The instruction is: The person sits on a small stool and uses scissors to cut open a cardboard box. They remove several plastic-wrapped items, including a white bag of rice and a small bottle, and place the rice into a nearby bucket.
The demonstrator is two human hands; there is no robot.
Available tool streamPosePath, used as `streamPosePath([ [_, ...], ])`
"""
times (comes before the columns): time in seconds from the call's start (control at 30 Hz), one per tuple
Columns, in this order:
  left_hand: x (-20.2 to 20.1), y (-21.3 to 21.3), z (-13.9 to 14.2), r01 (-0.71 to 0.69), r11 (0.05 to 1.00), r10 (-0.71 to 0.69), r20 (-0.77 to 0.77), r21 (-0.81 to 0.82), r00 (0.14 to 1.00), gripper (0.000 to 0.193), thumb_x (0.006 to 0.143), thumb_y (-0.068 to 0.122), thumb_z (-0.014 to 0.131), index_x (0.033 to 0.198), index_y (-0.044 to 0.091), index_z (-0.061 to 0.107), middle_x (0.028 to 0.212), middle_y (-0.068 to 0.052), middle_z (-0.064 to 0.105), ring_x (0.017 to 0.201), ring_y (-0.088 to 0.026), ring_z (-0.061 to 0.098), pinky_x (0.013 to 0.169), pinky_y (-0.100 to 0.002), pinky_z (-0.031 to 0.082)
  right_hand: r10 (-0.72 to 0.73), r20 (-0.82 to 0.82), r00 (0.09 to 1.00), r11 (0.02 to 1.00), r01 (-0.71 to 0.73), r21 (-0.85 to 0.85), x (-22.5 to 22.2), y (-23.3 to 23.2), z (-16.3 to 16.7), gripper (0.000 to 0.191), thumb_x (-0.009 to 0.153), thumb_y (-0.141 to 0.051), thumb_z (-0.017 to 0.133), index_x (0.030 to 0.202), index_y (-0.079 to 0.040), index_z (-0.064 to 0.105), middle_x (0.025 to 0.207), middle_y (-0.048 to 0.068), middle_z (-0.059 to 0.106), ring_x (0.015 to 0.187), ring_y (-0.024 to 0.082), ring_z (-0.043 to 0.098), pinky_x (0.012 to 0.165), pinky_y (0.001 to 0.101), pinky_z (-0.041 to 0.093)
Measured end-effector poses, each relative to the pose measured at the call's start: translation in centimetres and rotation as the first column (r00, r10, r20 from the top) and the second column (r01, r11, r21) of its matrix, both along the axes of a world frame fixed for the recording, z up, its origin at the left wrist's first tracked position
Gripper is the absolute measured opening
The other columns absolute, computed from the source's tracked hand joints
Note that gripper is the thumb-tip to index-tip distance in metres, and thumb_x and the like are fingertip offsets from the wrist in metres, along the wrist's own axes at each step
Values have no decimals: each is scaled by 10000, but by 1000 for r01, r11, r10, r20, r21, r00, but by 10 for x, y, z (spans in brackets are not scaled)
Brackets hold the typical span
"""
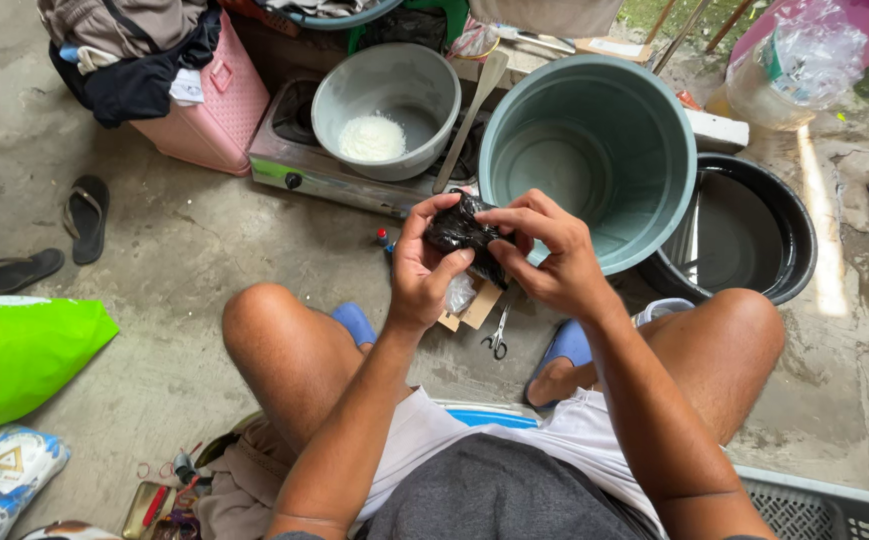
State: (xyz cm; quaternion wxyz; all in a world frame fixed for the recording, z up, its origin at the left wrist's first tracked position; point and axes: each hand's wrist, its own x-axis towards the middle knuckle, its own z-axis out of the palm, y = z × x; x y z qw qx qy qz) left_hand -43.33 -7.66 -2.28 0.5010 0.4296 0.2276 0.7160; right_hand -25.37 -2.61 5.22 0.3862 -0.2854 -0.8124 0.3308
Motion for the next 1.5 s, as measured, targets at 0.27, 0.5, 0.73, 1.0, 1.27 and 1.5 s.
streamPosePath([
  [0.27, -6, -6, 12, 46, 990, -74, -213, -131, 974, 511, 996, 48, 502, 1505, 9, 463, 1362, -86, 593, 1239, -130, 551, 1133, -277, 427, 213, 49, 976, 970, -217, 106, 8, 6, 16, 349, 881, 20, 750, 1191, -138, 748, 1084, 73, 576, 864, 133, 647, 702, 263, 571],
  [0.5, -5, 4, 11, -32, 988, -27, -378, -150, 925, 247, 1014, 47, 500, 1253, 24, 560, 1145, -51, 623, 1061, -96, 587, 981, -259, 497, 203, 395, 896, 894, -334, 299, 11, 17, 31, 283, 839, -95, 810, 1109, -151, 746, 1077, 85, 608, 843, 248, 665, 669, 356, 536],
  [0.73, -12, 5, 16, -95, 992, 41, -489, -86, 871, 231, 1026, 53, 509, 1230, 29, 615, 1082, -28, 646, 1009, -77, 597, 922, -242, 515, 217, 483, 848, 834, -418, 359, 5, 23, 35, 384, 802, -165, 811, 1165, -108, 699, 1004, 93, 591, 819, 300, 625, 709, 416, 508],
  [1.0, -3, -4, 20, -102, 978, -23, -577, -183, 816, 158, 1037, 103, 561, 1180, 49, 602, 917, -13, 720, 873, -63, 683, 795, -242, 571, 287, 568, 772, 873, -455, 178, 4, 31, 23, 339, 687, -241, 895, 896, -110, 661, 707, 20, 639, 625, 281, 596, 663, 424, 487],
  [1.27, 1, 1, 3, -94, 976, 5, -411, -195, 911, 174, 1068, 134, 567, 1192, 31, 631, 881, -10, 661, 838, -65, 615, 780, -227, 529, 441, 289, 850, 816, -245, -524, 5, 17, 14, 241, 792, -93, 811, 969, -98, 648, 601, -21, 589, 527, 74, 541, 488, 274, 441],
  [1.5, 9, 7, -26, 53, 973, -107, -237, -226, 966, 171, 1084, 171, 529, 1173, 44, 603, 898, 21, 626, 855, -45, 584, 800, -205, 501, 352, 185, 918, 851, -231, -472, 3, 10, -23, 249, 819, -51, 829, 837, -43, 581, 673, -64, 535, 637, 18, 462, 543, 229, 405],
])
